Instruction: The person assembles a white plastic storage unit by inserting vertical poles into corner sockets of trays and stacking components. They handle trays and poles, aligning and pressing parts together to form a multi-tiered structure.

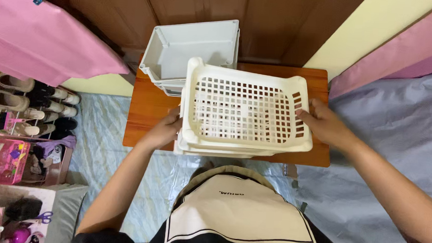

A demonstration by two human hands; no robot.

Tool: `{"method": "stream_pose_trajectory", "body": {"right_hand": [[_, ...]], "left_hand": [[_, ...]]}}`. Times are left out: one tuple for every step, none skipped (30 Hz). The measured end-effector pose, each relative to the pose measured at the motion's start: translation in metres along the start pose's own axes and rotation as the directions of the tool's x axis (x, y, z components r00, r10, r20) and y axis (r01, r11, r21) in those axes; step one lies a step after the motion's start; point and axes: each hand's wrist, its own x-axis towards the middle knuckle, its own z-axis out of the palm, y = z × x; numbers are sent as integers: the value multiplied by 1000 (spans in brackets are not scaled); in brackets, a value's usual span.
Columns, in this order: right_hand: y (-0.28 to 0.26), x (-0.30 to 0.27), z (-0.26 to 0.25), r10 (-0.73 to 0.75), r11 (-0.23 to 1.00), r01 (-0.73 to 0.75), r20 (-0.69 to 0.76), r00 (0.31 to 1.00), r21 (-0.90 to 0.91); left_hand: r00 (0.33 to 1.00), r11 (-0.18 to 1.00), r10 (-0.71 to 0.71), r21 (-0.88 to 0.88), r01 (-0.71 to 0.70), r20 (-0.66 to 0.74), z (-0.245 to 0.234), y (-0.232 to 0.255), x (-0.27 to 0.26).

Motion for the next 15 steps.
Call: {"method": "stream_pose_trajectory", "body": {"right_hand": [[-5,-1,0,-25,1000,25,2,1000,18],[-8,-2,1,-47,998,47,6,999,35],[-11,-3,2,-70,996,70,10,997,52],[-12,-3,5,-15,1000,15,-10,1000,11],[-12,-3,7,39,999,-40,-32,999,-29],[-12,-3,10,91,993,-94,-56,994,-67],[-11,-2,14,17,1000,-18,-35,999,-21],[-10,1,17,-58,998,58,-22,998,23],[-9,3,18,-133,989,133,-11,991,68],[-6,4,19,-117,992,117,-17,993,47],[-4,5,21,-100,995,101,-23,995,27],[-2,7,23,-86,996,87,-28,996,7],[-1,8,26,-103,994,104,-23,994,32],[0,8,30,-119,991,120,-17,993,56],[1,7,33,-135,988,136,-12,991,80]], "left_hand": [[1000,994,-14,-110,16,21,3,-10,8],[999,975,-28,-219,37,43,6,-22,16],[998,966,22,-258,-8,50,7,-34,25],[996,954,69,-297,-51,52,8,-45,34],[992,938,116,-335,-92,52,9,-55,41],[995,919,77,-391,-44,69,9,-64,48],[995,896,39,-444,4,88,9,-71,53],[994,867,6,-497,50,112,8,-75,58],[992,845,-10,-529,77,128,7,-76,62],[989,821,-26,-561,105,146,6,-77,64],[985,795,-42,-592,133,165,6,-75,64],[982,792,-23,-596,132,187,5,-72,63],[978,789,-5,-600,132,209,5,-67,61],[973,785,13,-605,133,231,5,-61,59],[976,780,11,-612,129,219,6,-54,55]]}}
